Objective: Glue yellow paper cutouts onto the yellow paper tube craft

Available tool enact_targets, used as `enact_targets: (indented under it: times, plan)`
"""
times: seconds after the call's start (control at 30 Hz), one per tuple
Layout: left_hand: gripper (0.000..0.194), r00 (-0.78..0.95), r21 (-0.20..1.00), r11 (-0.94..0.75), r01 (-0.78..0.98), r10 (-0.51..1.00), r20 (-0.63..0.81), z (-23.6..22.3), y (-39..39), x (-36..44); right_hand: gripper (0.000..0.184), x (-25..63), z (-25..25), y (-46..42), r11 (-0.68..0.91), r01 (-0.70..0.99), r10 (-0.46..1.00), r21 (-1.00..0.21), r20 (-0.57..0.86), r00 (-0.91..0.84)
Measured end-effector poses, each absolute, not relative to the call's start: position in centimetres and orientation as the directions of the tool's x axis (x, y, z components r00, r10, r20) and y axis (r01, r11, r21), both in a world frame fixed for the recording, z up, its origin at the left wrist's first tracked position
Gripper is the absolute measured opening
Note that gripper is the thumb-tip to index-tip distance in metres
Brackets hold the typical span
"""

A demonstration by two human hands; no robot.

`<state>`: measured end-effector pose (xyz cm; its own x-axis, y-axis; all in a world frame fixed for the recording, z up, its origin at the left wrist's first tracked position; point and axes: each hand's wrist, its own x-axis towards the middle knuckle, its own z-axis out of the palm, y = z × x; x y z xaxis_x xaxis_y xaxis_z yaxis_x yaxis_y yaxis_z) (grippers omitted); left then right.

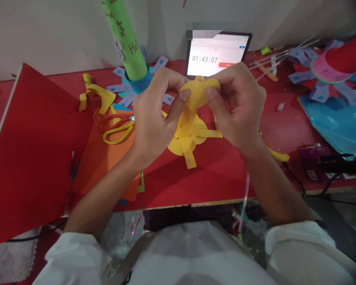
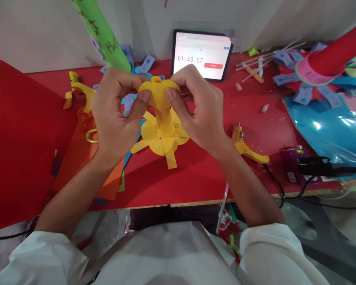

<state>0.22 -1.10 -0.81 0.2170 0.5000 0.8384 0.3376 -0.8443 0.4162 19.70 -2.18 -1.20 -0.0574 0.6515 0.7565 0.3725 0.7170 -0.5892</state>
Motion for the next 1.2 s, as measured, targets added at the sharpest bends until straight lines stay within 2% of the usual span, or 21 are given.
enact_targets:
  times: [0.2,0.37,0.47,0.57,0.67,0.9,1.07,1.2]
  plan:
    - [0.017,0.142,0.536,-0.760,0.367,0.615,0.776,-0.2,-2.2,0.5,0.025,19.6,-1.1,-2.2,0.693,0.382,0.676,-0.612,0.735,-0.050]
    - [0.031,0.151,0.501,-0.734,0.459,0.620,0.770,-0.3,-1.9,0.2,0.018,19.7,-0.9,-2.4,0.724,0.339,0.656,-0.601,0.751,-0.068]
    - [0.026,0.169,0.427,-0.781,0.456,0.547,0.820,-0.6,-1.6,0.0,0.016,19.7,-0.9,-2.5,0.699,0.364,0.683,-0.615,0.726,-0.085]
    - [0.020,0.189,0.401,-0.804,0.439,0.519,0.833,-0.5,-1.7,0.0,0.018,19.8,-1.1,-2.2,0.727,0.368,0.645,-0.580,0.761,-0.074]
    - [0.018,0.182,0.449,-0.792,0.413,0.555,0.812,-0.2,-1.9,0.1,0.021,19.8,-1.1,-2.2,0.724,0.381,0.642,-0.575,0.764,-0.066]
    - [0.019,0.148,0.510,-0.754,0.414,0.608,0.780,0.1,-2.1,0.4,0.018,20.2,-0.6,-2.8,0.615,0.464,0.742,-0.638,0.667,-0.066]
    - [0.021,0.161,0.438,-0.802,0.406,0.534,0.830,0.1,-2.0,0.4,0.020,20.5,-0.3,-2.9,0.591,0.470,0.767,-0.656,0.637,-0.077]
    - [0.023,0.168,0.484,-0.730,0.482,0.619,0.767,0.2,-2.2,0.3,0.022,20.5,0.1,-3.2,0.575,0.471,0.788,-0.669,0.607,-0.100]
